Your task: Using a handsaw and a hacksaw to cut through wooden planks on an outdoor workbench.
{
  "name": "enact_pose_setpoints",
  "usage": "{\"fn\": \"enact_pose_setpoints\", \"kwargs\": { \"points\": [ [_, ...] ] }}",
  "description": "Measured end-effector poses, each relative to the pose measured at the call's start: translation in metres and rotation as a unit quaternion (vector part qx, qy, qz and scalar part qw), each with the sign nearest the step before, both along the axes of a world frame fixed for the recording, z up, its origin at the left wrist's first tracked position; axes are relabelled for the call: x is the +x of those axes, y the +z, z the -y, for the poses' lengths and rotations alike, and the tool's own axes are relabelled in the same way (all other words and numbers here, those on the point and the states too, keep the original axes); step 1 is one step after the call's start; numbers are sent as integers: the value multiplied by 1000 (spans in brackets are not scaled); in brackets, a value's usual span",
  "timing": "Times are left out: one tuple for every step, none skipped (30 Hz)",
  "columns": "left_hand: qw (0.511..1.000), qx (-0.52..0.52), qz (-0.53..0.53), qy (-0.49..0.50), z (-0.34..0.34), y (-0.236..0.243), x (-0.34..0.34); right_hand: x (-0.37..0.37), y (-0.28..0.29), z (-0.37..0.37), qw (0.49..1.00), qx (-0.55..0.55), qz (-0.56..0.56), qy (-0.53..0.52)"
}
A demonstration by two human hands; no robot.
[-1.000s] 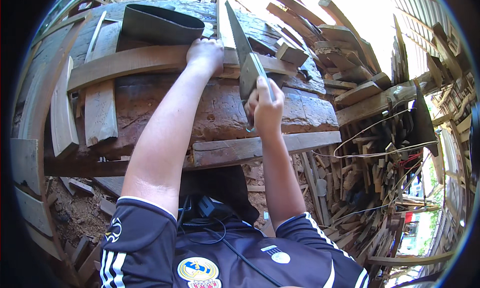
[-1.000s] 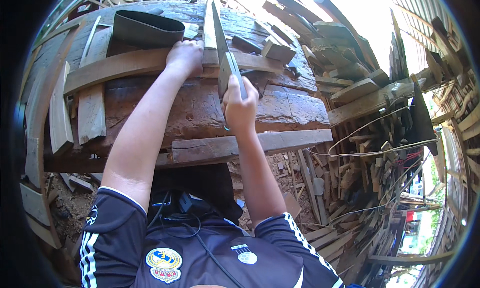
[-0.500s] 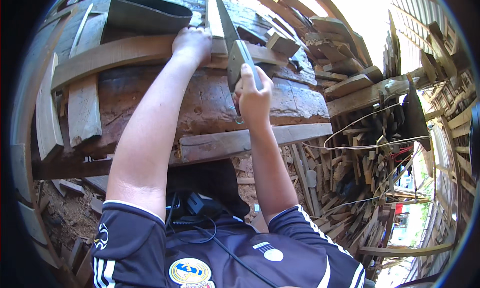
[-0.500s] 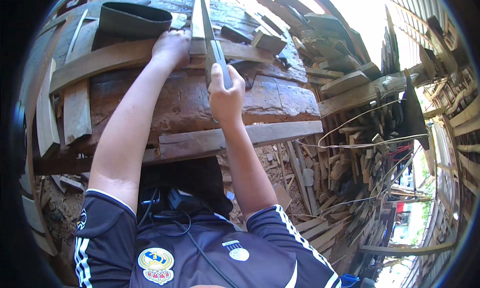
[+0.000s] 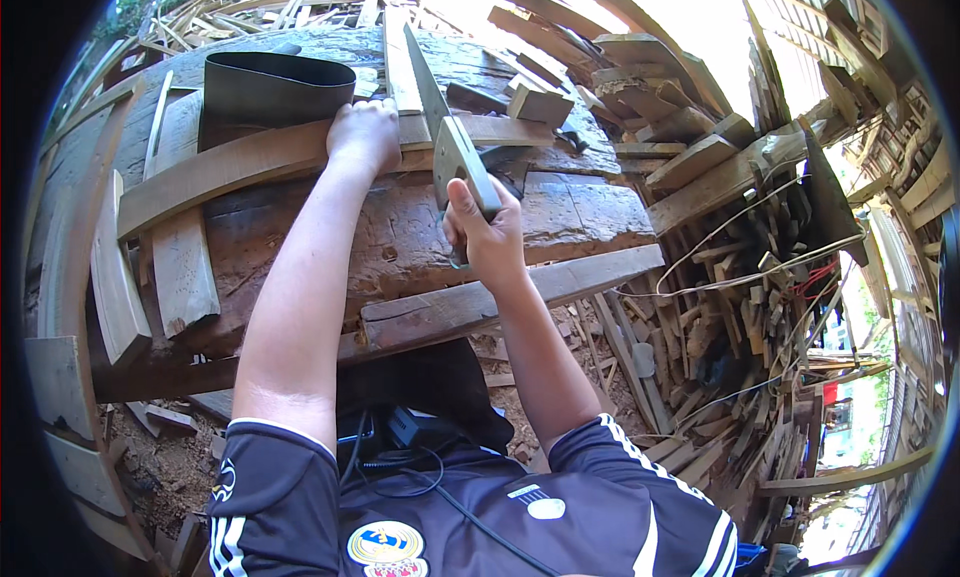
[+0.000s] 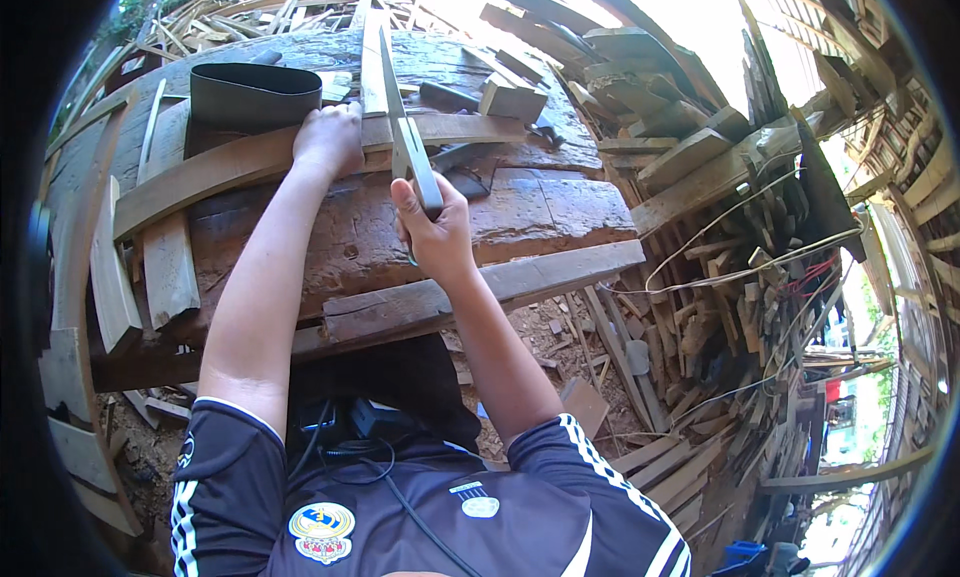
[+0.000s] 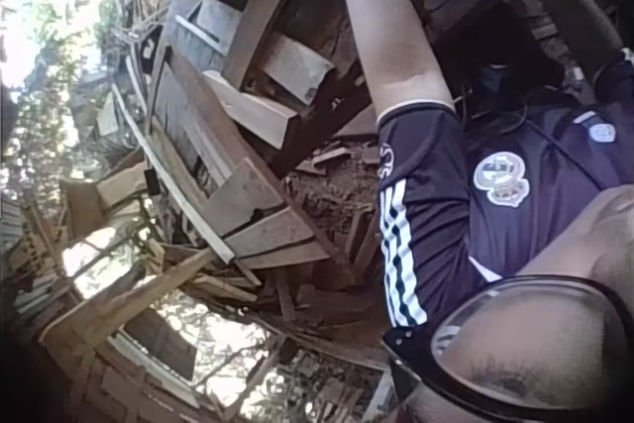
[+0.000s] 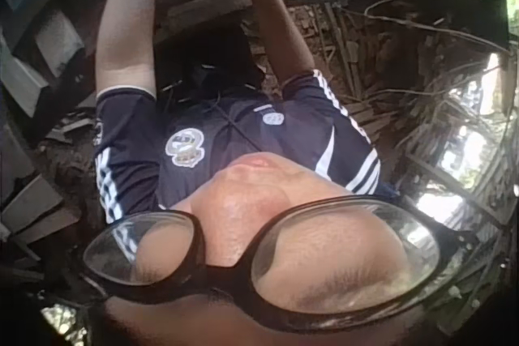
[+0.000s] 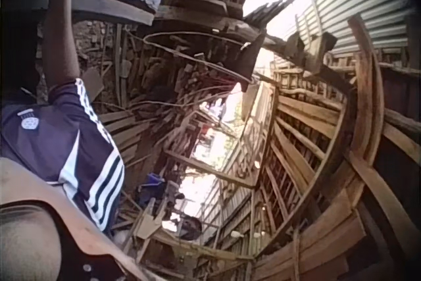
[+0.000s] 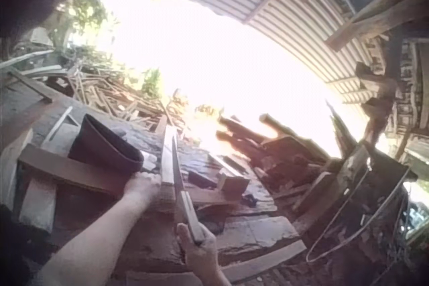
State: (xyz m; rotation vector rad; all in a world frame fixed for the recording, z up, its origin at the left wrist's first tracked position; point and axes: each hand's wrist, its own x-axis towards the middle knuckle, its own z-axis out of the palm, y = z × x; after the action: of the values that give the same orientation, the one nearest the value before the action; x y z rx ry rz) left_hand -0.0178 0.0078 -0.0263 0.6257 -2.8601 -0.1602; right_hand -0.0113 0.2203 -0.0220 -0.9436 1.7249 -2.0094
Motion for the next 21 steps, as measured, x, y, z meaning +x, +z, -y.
{"fn": "enact_pose_setpoints", "kwargs": {
  "points": [
    [1000, 5, 3, 2, 4, -2, 2, 4, 0, -1, 1000, 5, 3, 2],
    [1000, -6, -8, 3, 10, -3, 2, 8, 0, -6, 998, 52, 6, -16],
    [1000, -13, -17, 4, 10, -3, 5, 13, 1, -17, 994, 105, 11, -35],
    [1000, -15, -19, 5, 12, -2, 5, 18, -1, -28, 994, 100, 4, -43],
    [1000, -16, -22, 4, 13, -2, 5, 26, -1, -44, 993, 110, 7, -40],
    [1000, -14, -19, 2, 8, 4, 1, 33, 4, -64, 993, 107, 15, -48],
    [1000, -17, -15, 2, 9, 4, 0, 42, 6, -72, 993, 100, 25, -53],
    [1000, -15, -12, 3, 8, 1, 3, 49, 7, -75, 993, 102, 27, -52],
    [1000, -16, -13, 1, 8, -2, 3, 56, 10, -76, 991, 114, 36, -67],
    [1000, -18, -13, 0, 8, -4, 4, 59, 11, -76, 988, 126, 45, -81],
    [1000, -22, -14, -1, 9, -5, 6, 54, 11, -68, 988, 122, 45, -82],
    [1000, -15, -11, 0, 7, -6, 5, 41, 13, -54, 990, 115, 37, -76],
    [1000, -9, -8, 3, 7, -6, 4, 26, 15, -37, 991, 107, 30, -68],
    [1000, -1, -9, -1, 5, -5, 1, 5, 13, -22, 992, 105, 15, -70],
    [1000, -6, -13, -4, 1, 0, -1, -13, 11, -9, 992, 102, 2, -70],
    [1000, -5, -1, -1, -1, 2, -1, -21, 15, 2, 993, 99, 0, -69],
    [1000, -3, 10, 1, -1, 5, -2, -28, 19, 10, 991, 112, 2, -70],
    [1000, 1, 6, 4, 1, 3, 0, -27, 18, 15, 989, 130, 8, -71],
    [1000, 3, 7, 5, 4, 3, 1, -21, 18, 12, 989, 132, 9, -69],
    [1000, 5, 8, 6, 7, 4, 1, -9, 18, 1, 989, 131, -16, -66],
    [1000, 6, 11, 11, 10, 6, 7, 9, 17, -13, 989, 129, -40, -58]
  ]
}}
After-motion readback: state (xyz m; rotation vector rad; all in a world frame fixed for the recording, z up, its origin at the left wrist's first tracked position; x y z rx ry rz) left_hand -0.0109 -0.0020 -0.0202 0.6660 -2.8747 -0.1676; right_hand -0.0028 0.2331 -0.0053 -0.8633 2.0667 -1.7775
